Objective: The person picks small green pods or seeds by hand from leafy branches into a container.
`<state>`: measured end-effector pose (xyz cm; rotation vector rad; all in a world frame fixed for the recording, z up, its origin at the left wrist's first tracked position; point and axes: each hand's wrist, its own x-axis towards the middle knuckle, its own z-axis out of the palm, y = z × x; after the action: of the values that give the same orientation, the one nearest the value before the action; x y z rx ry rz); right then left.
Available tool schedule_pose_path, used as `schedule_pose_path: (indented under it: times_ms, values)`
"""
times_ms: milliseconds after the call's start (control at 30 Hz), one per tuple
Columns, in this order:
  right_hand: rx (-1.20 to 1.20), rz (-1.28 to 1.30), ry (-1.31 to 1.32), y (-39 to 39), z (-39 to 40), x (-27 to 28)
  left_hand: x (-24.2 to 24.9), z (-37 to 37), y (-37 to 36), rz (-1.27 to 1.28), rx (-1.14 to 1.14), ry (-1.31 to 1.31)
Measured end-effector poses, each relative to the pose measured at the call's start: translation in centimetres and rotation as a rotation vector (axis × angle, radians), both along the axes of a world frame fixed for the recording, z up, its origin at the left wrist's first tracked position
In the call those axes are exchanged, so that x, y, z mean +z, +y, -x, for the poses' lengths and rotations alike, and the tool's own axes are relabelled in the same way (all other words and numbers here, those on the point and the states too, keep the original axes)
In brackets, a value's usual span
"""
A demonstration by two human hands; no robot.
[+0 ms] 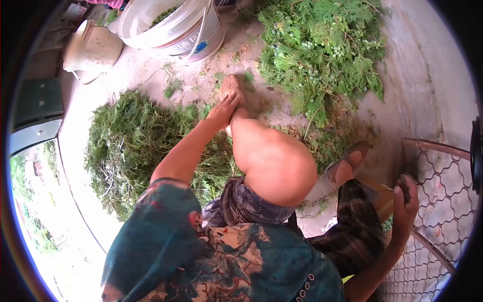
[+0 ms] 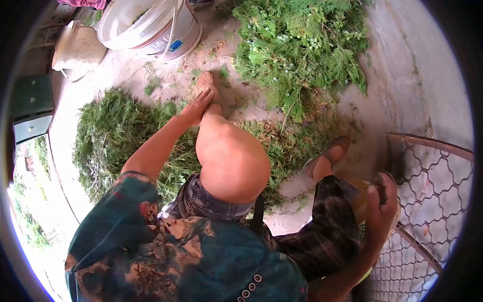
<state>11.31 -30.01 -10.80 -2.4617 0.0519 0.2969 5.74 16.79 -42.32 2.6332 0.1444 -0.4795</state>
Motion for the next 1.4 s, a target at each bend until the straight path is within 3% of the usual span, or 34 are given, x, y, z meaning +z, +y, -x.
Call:
schedule_pose_path:
  times_ms: [67, 133, 267, 367, 433, 467, 533, 600, 667, 733, 833, 900, 967, 1000, 1067, 1133, 1167, 1200, 1267, 1333, 1400]
  values:
    - [0.052, -0.053, -0.049, 1.5, 0.3, -0.5, -0.7, 2.4, 0.0, -0.023, -0.097, -0.022]
    - [0.043, -0.062, -0.051, 3.1, 0.4, -1.2, 1.9, 4.0, -1.1, 0.350, 0.095, 0.023]
    - [0.267, 0.078, 0.010, 6.4, 0.4, -1.8, 3.9, 4.4, -1.8, 0.447, 0.274, -0.049]
    - [0.322, 0.031, 0.016, 7.4, 0.4, -3.1, 5.8, 3.1, -2.0, 0.228, 0.344, -0.028]
    - [0.389, 0.106, -0.026, 8.6, -0.8, -3.8, 6.0, 2.1, -1.5, 0.272, 0.379, -0.052]
    - [0.371, 0.109, -0.046, 9.1, -1.7, -4.8, 4.9, 1.8, -0.7, 0.385, 0.401, -0.048]
    - [0.334, 0.142, 0.095, 10.0, -4.1, -7.9, 5.2, 0.6, -0.6, 0.304, 0.399, -0.056]
    - [0.280, 0.069, 0.116, 10.6, -6.1, -12.2, 3.0, 0.3, 0.9, 0.425, 0.425, -0.103]
    - [0.239, -0.142, 0.091, 10.6, -8.1, -18.3, 4.0, -0.6, 1.1, 0.777, 0.759, 0.025]
    - [0.203, -0.190, 0.094, 11.6, -10.5, -21.9, 5.6, -1.8, 0.0, 0.816, 0.858, -0.020]
    - [0.050, -0.295, 0.147, 13.7, -16.3, -25.2, 6.2, -2.8, 0.7, 0.665, 0.666, 0.115]
    - [-0.070, -0.363, 0.223, 15.1, -20.0, -26.7, 5.7, -3.0, 1.0, 0.678, 0.679, 0.125]
    - [-0.032, -0.209, -0.055, 16.5, -23.7, -28.3, 5.6, -2.9, 1.5, 0.712, 0.720, 0.151]
    - [-0.035, -0.206, -0.049, 17.3, -25.1, -29.6, 5.6, -3.0, 1.6, 0.735, 0.740, 0.168]
    - [-0.163, -0.271, 0.104, 19.2, -26.3, -32.0, 5.8, -2.8, 1.5, 0.784, 0.790, 0.213]
    - [-0.084, -0.250, 0.264, 20.3, -25.2, -33.2, 6.6, -3.2, 1.4, 0.776, 0.798, 0.256]
    - [0.094, 0.194, -0.023, 21.0, -23.6, -33.6, 7.1, -3.6, 1.2, 0.777, 0.802, 0.249]
    - [0.103, 0.198, -0.010, 21.4, -22.1, -32.7, 7.2, -3.6, 1.0, 0.783, 0.803, 0.234]
    - [0.351, 0.350, 0.184, 21.5, -19.4, -29.6, 6.5, -3.3, 1.4, 0.841, 0.839, 0.251]
    - [0.262, 0.271, -0.106, 19.6, -16.7, -34.3, 6.9, -3.5, 1.3, 0.806, 0.821, 0.260]
    - [0.315, 0.237, 0.083, 19.0, -16.1, -33.8, 6.0, -3.1, 1.7, 0.810, 0.808, 0.261]
